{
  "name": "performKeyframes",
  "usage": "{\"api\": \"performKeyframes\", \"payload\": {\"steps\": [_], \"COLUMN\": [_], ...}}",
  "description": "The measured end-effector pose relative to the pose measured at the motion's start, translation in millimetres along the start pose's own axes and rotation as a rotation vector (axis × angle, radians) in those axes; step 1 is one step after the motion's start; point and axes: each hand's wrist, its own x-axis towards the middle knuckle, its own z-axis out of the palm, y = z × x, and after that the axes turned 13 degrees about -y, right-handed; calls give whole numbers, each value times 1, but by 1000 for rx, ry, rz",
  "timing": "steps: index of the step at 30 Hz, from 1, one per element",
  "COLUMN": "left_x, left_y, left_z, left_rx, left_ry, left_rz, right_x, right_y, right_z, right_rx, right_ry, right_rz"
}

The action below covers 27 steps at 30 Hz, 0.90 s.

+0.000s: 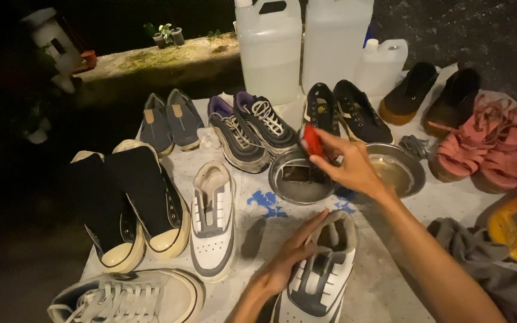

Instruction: The person cleans a white and grey sneaker using a grey cloth and a red sponge. They wipe the shoe, dip the sponge into a metal bowl of liquid, and scrub the shoe's surface repeatedly.

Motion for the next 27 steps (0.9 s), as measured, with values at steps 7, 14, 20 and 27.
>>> {"api": "performKeyframes", "payload": {"steps": [7, 14, 20, 27], "left_x": [2, 3, 4, 2], "left_y": [-12, -13, -13, -3], "left_z": [-2, -3, -3, 0], "left_rx": [-1, 5, -47, 57], "left_ry": [-14, -17, -23, -12], "left_rz": [18, 18, -2, -14], "right_x": [-1, 1, 1, 1], "right_y": [-7, 28, 30, 14], "right_z": [-5, 0, -3, -2], "right_rx": [69, -133, -126, -209], "right_ry": [73, -98, -199, -183], "right_rz": [30, -74, -25, -123]}}
